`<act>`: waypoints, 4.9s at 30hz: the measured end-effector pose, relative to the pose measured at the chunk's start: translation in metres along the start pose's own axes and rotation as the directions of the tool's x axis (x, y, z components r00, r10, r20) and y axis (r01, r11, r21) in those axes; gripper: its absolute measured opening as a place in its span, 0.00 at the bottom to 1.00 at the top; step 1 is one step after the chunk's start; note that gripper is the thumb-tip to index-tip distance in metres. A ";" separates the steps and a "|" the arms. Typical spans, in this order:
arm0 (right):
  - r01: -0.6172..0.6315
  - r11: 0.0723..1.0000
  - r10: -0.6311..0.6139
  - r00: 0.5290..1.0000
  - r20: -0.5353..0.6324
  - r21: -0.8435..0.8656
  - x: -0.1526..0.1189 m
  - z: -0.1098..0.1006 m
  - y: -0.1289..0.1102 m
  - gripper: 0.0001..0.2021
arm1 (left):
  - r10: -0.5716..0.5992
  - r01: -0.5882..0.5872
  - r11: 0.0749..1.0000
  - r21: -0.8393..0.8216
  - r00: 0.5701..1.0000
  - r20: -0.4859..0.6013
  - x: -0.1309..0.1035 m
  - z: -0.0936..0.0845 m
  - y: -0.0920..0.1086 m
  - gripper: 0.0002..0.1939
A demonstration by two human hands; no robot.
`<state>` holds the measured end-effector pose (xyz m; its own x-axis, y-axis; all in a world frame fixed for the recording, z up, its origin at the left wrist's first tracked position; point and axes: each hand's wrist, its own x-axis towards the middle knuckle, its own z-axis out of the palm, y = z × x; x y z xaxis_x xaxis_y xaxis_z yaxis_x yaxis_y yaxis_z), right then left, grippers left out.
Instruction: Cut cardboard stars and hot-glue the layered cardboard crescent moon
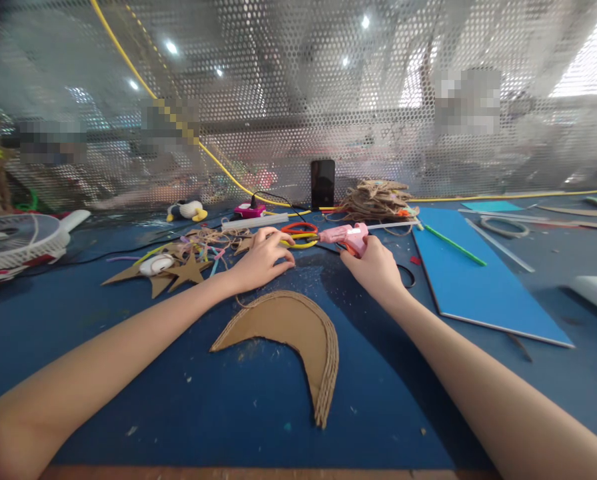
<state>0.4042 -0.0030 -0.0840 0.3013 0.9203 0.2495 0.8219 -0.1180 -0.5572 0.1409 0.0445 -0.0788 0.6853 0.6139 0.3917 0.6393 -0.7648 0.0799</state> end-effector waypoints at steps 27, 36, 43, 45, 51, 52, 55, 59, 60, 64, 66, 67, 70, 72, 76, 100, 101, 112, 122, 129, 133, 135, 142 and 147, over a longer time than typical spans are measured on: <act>0.028 0.994 -0.025 0.999 -0.031 0.110 0.003 0.000 0.001 0.15 | -0.058 0.109 0.990 -0.094 0.897 0.439 -0.091 -0.078 0.015 0.39; 0.161 0.965 -0.134 0.982 -0.136 0.209 -0.001 -0.004 -0.007 0.20 | -0.035 0.087 0.983 -0.163 0.954 0.298 -0.085 -0.051 0.031 0.28; 0.238 0.959 -0.227 0.970 -0.088 0.156 -0.011 -0.006 -0.014 0.16 | -0.197 0.211 0.972 -0.108 0.972 0.128 -0.074 -0.028 0.045 0.19; 0.287 0.952 -0.282 0.957 -0.063 0.102 -0.015 -0.006 -0.017 0.15 | -0.217 0.228 0.966 -0.121 0.971 0.099 -0.078 -0.026 0.045 0.17; 0.388 0.922 -0.388 0.921 -0.037 -0.012 -0.029 -0.001 -0.025 0.12 | -0.221 0.223 0.969 -0.108 0.975 0.034 -0.086 -0.026 0.043 0.17; 0.378 0.926 -0.378 0.925 -0.020 -0.018 -0.031 -0.001 -0.027 0.11 | -0.220 0.221 0.971 -0.095 0.975 0.029 -0.086 -0.026 0.043 0.18; 0.350 0.936 -0.350 0.937 0.024 -0.042 -0.036 0.000 -0.030 0.12 | -0.201 0.203 0.975 -0.095 0.979 0.026 -0.088 -0.026 0.042 0.20; 0.347 0.933 -0.345 0.938 0.044 -0.095 -0.038 0.001 -0.031 0.15 | -0.203 0.202 0.969 -0.146 0.979 0.010 -0.088 -0.025 0.038 0.13; 0.360 0.927 -0.357 0.933 0.044 -0.106 -0.038 0.001 -0.030 0.15 | -0.208 0.206 0.966 -0.158 0.978 0.004 -0.088 -0.025 0.036 0.11; 0.435 0.887 -0.437 0.899 0.025 -0.157 -0.038 0.003 -0.028 0.13 | -0.244 0.233 0.947 -0.223 0.969 -0.024 -0.086 -0.022 0.031 0.10; 0.459 0.871 -0.465 0.885 0.011 -0.174 -0.039 0.004 -0.027 0.12 | -0.274 0.256 0.932 -0.258 0.961 -0.035 -0.084 -0.022 0.030 0.09; 0.468 0.865 -0.475 0.880 0.008 -0.181 -0.039 0.004 -0.027 0.12 | -0.289 0.269 0.923 -0.274 0.957 -0.035 -0.083 -0.022 0.029 0.09; 0.498 0.842 -0.506 0.862 0.016 -0.207 -0.040 0.006 -0.025 0.11 | -0.322 0.299 0.904 -0.306 0.946 -0.025 -0.082 -0.023 0.029 0.09; 0.533 0.816 -0.541 0.840 0.027 -0.223 -0.040 0.007 -0.024 0.10 | -0.330 0.306 0.898 -0.315 0.944 -0.022 -0.082 -0.023 0.028 0.10; 0.579 0.780 -0.588 0.808 0.040 -0.236 -0.039 0.007 -0.024 0.09 | -0.324 0.303 0.897 -0.321 0.946 -0.014 -0.082 -0.022 0.028 0.10; 0.677 0.681 -0.692 0.719 0.057 -0.280 -0.041 0.006 -0.022 0.06 | -0.314 0.340 0.868 -0.362 0.940 0.132 -0.080 -0.029 0.033 0.05; 0.679 0.677 -0.695 0.717 0.059 -0.283 -0.041 0.006 -0.021 0.05 | -0.310 0.337 0.871 -0.357 0.942 0.133 -0.081 -0.029 0.033 0.06; 0.688 0.643 -0.721 0.692 0.038 -0.337 -0.040 0.005 -0.021 0.04 | -0.271 0.301 0.893 -0.335 0.953 0.136 -0.082 -0.028 0.032 0.05; 0.694 0.493 -0.832 0.553 -0.050 -0.525 -0.043 -0.003 -0.029 0.03 | -0.264 0.288 0.904 -0.317 0.957 0.117 -0.083 -0.026 0.032 0.06; 0.704 0.430 -0.881 0.463 -0.094 -0.566 -0.044 -0.007 -0.036 0.04 | -0.264 0.291 0.900 -0.325 0.956 0.125 -0.082 -0.027 0.032 0.06; 0.693 0.434 -0.876 0.473 -0.092 -0.576 -0.045 -0.009 -0.035 0.07 | -0.273 0.306 0.894 -0.327 0.951 0.142 -0.081 -0.028 0.032 0.05; 0.685 0.468 -0.855 0.511 -0.090 -0.559 -0.045 -0.009 -0.033 0.08 | -0.275 0.310 0.893 -0.327 0.950 0.148 -0.081 -0.029 0.032 0.04; 0.490 0.797 -0.578 0.789 -0.208 -0.353 -0.036 -0.003 -0.022 0.06 | -0.243 0.268 0.899 -0.348 0.963 0.112 -0.082 -0.029 0.032 0.03; 0.369 0.843 -0.420 0.906 -0.051 -0.392 -0.027 0.008 -0.007 0.10 | -0.245 0.273 0.899 -0.342 0.962 0.124 -0.081 -0.032 0.033 0.03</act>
<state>0.3866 -0.0240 -0.0928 -0.0477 0.8643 0.5008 0.9934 0.0935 -0.0668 0.0957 -0.0365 -0.0785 0.5456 0.8018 0.2438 0.6430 -0.5871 0.4918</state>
